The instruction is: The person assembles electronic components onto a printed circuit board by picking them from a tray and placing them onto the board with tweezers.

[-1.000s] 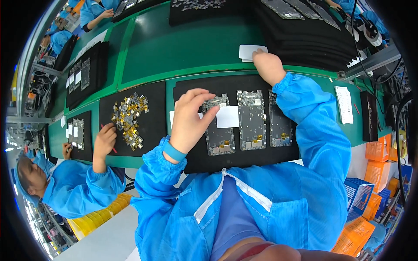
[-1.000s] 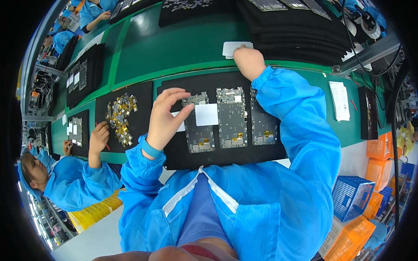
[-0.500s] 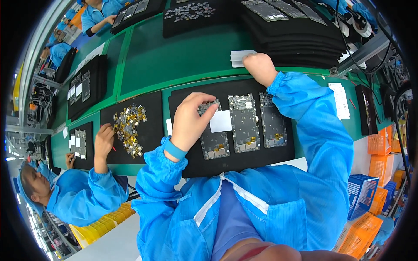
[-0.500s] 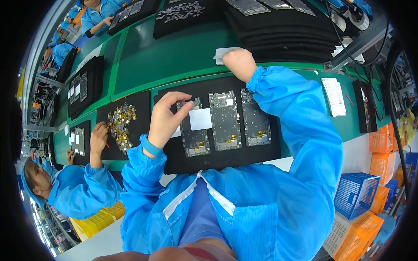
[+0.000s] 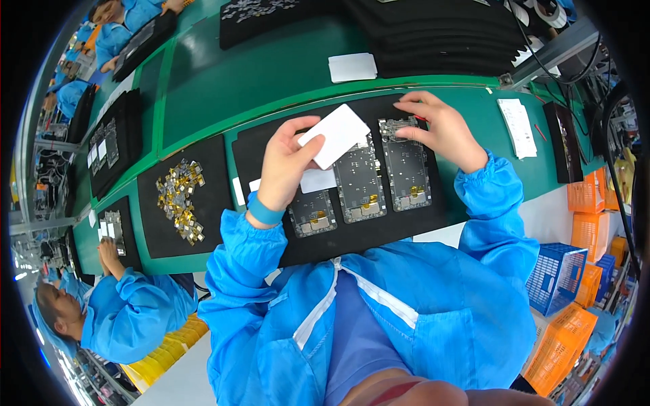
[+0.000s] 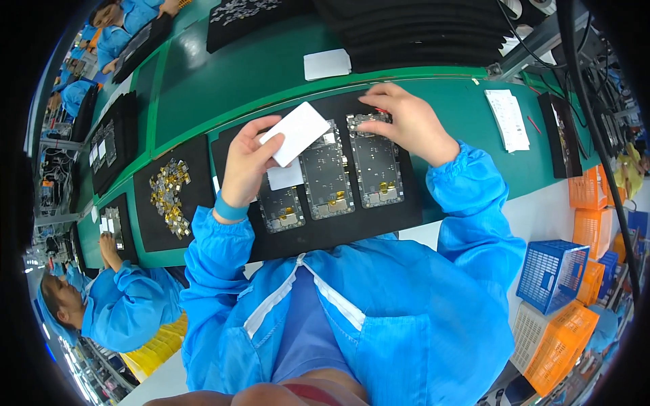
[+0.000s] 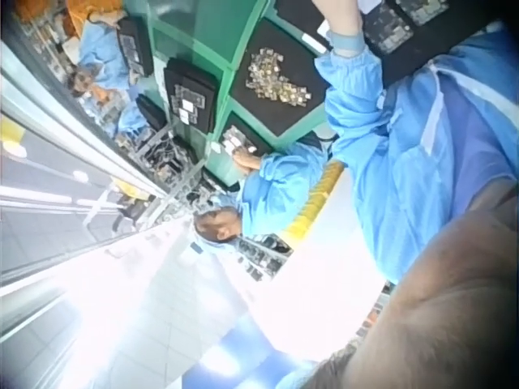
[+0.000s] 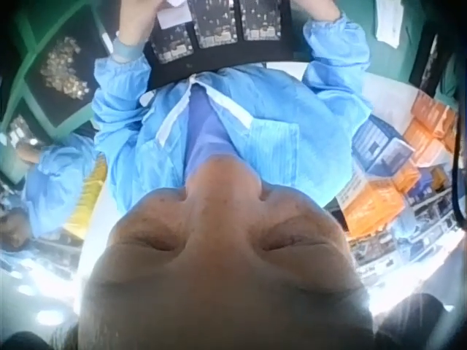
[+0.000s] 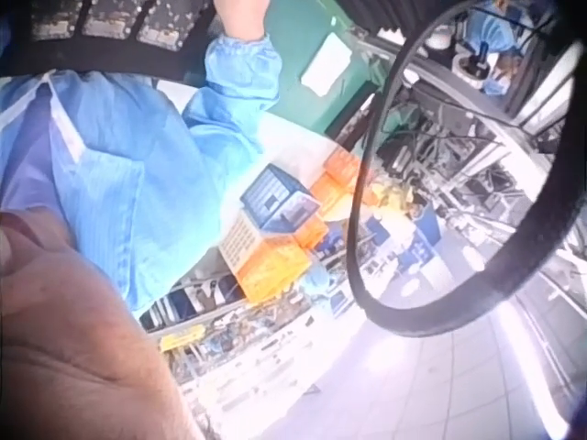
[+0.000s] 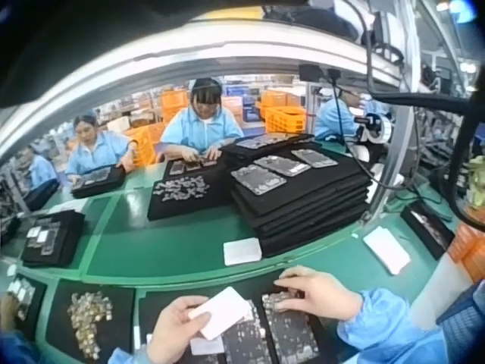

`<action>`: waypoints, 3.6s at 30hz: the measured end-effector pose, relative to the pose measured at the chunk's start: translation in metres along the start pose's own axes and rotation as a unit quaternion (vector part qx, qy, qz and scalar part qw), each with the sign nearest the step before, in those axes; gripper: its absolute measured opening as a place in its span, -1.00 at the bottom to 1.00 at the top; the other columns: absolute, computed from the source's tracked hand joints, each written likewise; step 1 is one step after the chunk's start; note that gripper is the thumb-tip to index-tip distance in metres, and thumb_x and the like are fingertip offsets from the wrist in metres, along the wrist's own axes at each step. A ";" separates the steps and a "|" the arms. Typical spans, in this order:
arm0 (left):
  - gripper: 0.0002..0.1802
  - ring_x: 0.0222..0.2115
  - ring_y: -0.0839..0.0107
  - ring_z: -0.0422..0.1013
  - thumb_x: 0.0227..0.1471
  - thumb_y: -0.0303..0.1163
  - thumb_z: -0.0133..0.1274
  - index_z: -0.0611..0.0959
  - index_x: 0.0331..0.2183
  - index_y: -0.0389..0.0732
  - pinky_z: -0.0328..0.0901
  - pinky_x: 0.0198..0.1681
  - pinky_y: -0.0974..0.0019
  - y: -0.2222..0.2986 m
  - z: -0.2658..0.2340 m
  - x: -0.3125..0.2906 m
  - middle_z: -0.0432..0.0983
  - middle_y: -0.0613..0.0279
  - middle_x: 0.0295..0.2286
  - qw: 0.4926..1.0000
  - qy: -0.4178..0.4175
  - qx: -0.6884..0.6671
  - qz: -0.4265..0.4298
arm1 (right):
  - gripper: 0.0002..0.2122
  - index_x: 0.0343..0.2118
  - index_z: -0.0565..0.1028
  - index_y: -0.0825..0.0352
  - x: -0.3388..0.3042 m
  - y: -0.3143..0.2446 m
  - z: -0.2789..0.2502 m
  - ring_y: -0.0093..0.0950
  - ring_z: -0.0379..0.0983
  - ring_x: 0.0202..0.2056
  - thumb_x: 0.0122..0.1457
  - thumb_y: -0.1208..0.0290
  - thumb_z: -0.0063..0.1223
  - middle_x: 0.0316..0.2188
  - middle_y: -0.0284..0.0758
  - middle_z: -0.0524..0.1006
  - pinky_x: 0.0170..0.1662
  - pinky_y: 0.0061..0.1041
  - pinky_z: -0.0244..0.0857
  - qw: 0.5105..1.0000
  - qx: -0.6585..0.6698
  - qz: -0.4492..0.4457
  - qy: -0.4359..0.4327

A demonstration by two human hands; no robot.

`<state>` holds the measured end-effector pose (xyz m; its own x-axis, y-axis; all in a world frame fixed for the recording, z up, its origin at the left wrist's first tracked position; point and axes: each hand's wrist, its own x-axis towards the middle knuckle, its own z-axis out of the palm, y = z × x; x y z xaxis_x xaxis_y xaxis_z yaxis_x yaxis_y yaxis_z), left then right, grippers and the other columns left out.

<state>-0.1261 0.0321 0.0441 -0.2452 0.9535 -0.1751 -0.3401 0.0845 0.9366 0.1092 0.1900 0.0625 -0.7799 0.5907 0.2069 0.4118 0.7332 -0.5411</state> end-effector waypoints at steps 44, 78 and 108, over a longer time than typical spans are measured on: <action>-0.46 -0.05 0.07 0.34 -0.18 -0.45 0.27 0.53 -0.06 -0.19 0.23 0.04 0.21 0.010 0.045 -0.025 0.39 0.03 -0.05 0.812 0.144 0.477 0.303 | -0.54 -0.01 0.46 0.25 -0.032 0.013 0.033 -0.47 0.41 -0.33 -0.05 0.49 0.28 -0.10 -0.31 0.37 -0.24 -0.47 0.37 0.998 0.054 0.032 0.006; -0.52 -0.27 0.46 0.43 -0.01 -0.28 0.18 0.46 -0.13 -0.40 0.36 -0.20 0.38 -0.097 -0.094 -0.140 0.50 0.15 -0.27 0.967 0.201 -0.150 0.046 | -0.58 -0.06 0.43 0.46 -0.121 0.033 0.074 -0.49 0.37 -0.16 0.34 0.11 -0.20 -0.15 -0.30 0.49 -0.01 -0.53 0.22 0.901 0.235 0.332 0.148; -0.24 0.01 0.29 0.36 0.04 -0.29 0.07 0.16 0.22 -0.16 0.28 0.08 0.20 0.006 -0.177 -0.176 0.32 0.15 0.06 0.918 0.148 -0.368 0.012 | -0.66 -0.24 0.44 0.47 -0.002 -0.059 0.088 -0.62 0.33 -0.34 0.33 0.20 -0.15 -0.36 -0.35 0.50 -0.22 -0.60 0.25 0.932 0.280 0.181 0.144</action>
<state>-0.2454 -0.1867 0.0272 -0.4600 0.8230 -0.3332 -0.8259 -0.2588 0.5009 0.0448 0.1159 0.0224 -0.4462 0.8899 0.0950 0.2505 0.2261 -0.9413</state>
